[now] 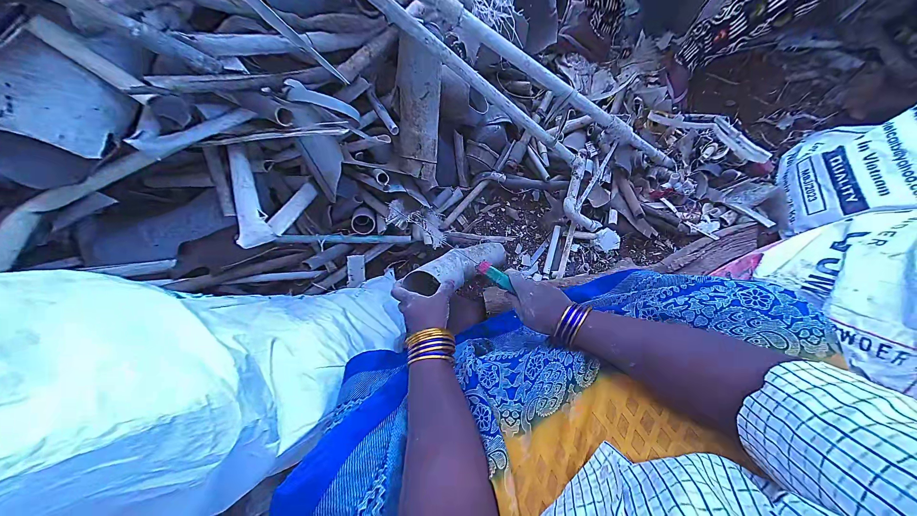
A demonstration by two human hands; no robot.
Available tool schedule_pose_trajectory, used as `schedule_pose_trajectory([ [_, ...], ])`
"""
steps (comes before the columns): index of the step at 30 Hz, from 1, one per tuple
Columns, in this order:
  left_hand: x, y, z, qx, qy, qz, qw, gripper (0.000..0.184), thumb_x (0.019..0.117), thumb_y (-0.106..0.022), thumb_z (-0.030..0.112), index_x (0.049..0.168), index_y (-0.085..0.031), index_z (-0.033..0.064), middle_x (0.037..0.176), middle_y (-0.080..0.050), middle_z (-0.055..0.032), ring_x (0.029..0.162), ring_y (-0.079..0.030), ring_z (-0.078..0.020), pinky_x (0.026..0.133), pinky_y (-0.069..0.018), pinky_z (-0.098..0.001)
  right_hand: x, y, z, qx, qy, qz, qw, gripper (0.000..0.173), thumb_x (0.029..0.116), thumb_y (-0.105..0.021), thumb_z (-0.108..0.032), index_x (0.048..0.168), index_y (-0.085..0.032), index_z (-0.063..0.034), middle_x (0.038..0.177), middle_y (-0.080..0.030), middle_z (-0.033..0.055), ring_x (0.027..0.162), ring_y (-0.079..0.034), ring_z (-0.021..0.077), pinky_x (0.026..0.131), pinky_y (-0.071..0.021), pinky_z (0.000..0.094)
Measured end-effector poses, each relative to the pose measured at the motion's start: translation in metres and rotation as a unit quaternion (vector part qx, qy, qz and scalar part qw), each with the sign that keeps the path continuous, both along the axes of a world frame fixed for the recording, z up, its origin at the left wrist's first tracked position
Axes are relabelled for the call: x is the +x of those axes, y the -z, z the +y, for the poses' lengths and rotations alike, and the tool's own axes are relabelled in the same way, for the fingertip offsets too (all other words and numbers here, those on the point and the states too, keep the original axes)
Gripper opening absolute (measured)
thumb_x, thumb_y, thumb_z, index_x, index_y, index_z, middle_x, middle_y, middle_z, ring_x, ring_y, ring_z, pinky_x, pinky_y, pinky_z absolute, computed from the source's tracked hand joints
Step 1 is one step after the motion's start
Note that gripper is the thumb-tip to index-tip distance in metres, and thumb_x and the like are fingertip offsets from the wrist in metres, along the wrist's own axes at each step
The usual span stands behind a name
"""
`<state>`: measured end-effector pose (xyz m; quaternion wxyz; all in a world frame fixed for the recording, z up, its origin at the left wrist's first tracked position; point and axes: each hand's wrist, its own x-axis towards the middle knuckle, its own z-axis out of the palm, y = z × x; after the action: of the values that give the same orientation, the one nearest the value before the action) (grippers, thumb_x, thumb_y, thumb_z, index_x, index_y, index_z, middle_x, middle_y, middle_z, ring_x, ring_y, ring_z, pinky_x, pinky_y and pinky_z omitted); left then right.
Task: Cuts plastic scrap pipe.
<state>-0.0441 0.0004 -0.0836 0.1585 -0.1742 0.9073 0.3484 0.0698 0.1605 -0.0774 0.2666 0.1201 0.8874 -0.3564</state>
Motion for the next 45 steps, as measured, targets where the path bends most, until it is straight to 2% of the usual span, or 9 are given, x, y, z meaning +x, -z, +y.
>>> schedule_pose_trajectory([
  [5, 0.001, -0.003, 0.002, -0.033, 0.013, -0.026, 0.999, 0.109, 0.0853, -0.086, 0.03, 0.161, -0.011, 0.0044, 0.147, -0.047, -0.0322, 0.135, -0.052, -0.0381, 0.109, -0.0446, -0.0486, 0.002, 0.014, 0.005, 0.016, -0.003, -0.115, 0.993, 0.043, 0.1099, -0.037, -0.016, 0.149, -0.036, 0.0022, 0.137, -0.057, 0.0282, 0.127, -0.059, 0.0419, 0.103, -0.0482, 0.0576],
  [9, -0.001, -0.004, 0.002, -0.024, 0.014, -0.031, 0.999, 0.108, 0.0864, -0.085, 0.028, 0.161, -0.011, 0.0038, 0.149, -0.044, -0.0329, 0.135, -0.052, -0.0386, 0.109, -0.0446, -0.0483, 0.0, -0.007, 0.0, -0.005, 0.007, 0.014, 1.0, 0.047, 0.1128, -0.036, -0.026, 0.153, -0.038, -0.0022, 0.126, -0.064, 0.0252, 0.116, -0.065, 0.0409, 0.098, -0.0504, 0.0561],
  [14, 0.001, -0.004, 0.002, -0.027, 0.024, -0.031, 0.999, 0.11, 0.0861, -0.085, 0.028, 0.161, -0.009, 0.0046, 0.15, -0.043, -0.0327, 0.135, -0.051, -0.0381, 0.109, -0.0454, -0.0477, 0.0, 0.012, 0.005, 0.008, 0.007, -0.113, 0.994, 0.045, 0.1097, -0.039, -0.017, 0.148, -0.036, 0.0049, 0.137, -0.057, 0.0283, 0.128, -0.059, 0.0402, 0.105, -0.0474, 0.0553],
  [18, 0.001, -0.004, 0.003, -0.039, 0.036, -0.039, 0.998, 0.112, 0.0853, -0.086, 0.028, 0.161, -0.007, 0.003, 0.151, -0.041, -0.0327, 0.138, -0.049, -0.0376, 0.111, -0.0431, -0.0467, -0.002, -0.003, 0.003, -0.021, 0.034, -0.008, 0.999, 0.046, 0.1121, -0.039, -0.024, 0.153, -0.037, -0.0031, 0.125, -0.065, 0.0251, 0.116, -0.065, 0.0397, 0.099, -0.0502, 0.0563],
  [22, 0.003, -0.005, 0.002, -0.047, 0.065, -0.037, 0.996, 0.115, 0.083, -0.088, 0.027, 0.161, -0.008, 0.0029, 0.153, -0.037, -0.0329, 0.14, -0.047, -0.0382, 0.112, -0.0428, -0.0462, 0.001, 0.015, 0.007, 0.007, -0.012, -0.119, 0.993, 0.043, 0.1104, -0.039, -0.019, 0.146, -0.039, 0.0055, 0.136, -0.057, 0.0287, 0.128, -0.058, 0.0413, 0.105, -0.0464, 0.0563],
  [27, 0.001, -0.008, -0.003, -0.045, 0.135, -0.04, 0.989, 0.106, 0.0796, -0.086, 0.008, 0.16, -0.016, 0.007, 0.157, -0.028, -0.0346, 0.14, -0.042, -0.0441, 0.11, -0.0424, -0.0515, -0.001, 0.0, 0.005, 0.002, 0.028, -0.004, 1.0, 0.047, 0.1115, -0.04, -0.023, 0.154, -0.035, -0.0038, 0.122, -0.066, 0.0254, 0.113, -0.067, 0.0419, 0.094, -0.0522, 0.0589],
  [34, 0.002, -0.011, 0.003, -0.074, 0.158, -0.05, 0.983, 0.107, 0.0773, -0.085, 0.003, 0.16, -0.016, 0.0087, 0.157, -0.026, -0.0336, 0.139, -0.044, -0.0433, 0.108, -0.0446, -0.0489, -0.006, 0.007, 0.015, -0.002, 0.072, -0.051, 0.996, 0.045, 0.1116, -0.04, -0.023, 0.15, -0.038, 0.0014, 0.127, -0.063, 0.0262, 0.118, -0.065, 0.0403, 0.099, -0.0508, 0.0563],
  [40, 0.004, -0.009, 0.004, -0.058, 0.131, -0.047, 0.989, 0.107, 0.078, -0.086, 0.005, 0.16, -0.017, 0.0098, 0.157, -0.026, -0.0332, 0.14, -0.042, -0.0431, 0.108, -0.0443, -0.05, 0.002, 0.018, 0.01, 0.014, 0.006, -0.142, 0.99, 0.045, 0.1095, -0.04, -0.016, 0.149, -0.035, 0.0066, 0.138, -0.056, 0.0294, 0.13, -0.058, 0.0409, 0.106, -0.0468, 0.0554],
  [45, 0.0, -0.002, 0.003, -0.035, 0.056, -0.046, 0.997, 0.112, 0.08, -0.086, 0.011, 0.162, -0.011, 0.0079, 0.158, -0.028, -0.0326, 0.142, -0.041, -0.0402, 0.111, -0.0417, -0.0481, -0.002, -0.001, 0.006, -0.001, 0.046, -0.049, 0.998, 0.046, 0.1119, -0.04, -0.024, 0.152, -0.036, -0.0024, 0.127, -0.063, 0.0259, 0.117, -0.065, 0.0413, 0.097, -0.0517, 0.0574],
])
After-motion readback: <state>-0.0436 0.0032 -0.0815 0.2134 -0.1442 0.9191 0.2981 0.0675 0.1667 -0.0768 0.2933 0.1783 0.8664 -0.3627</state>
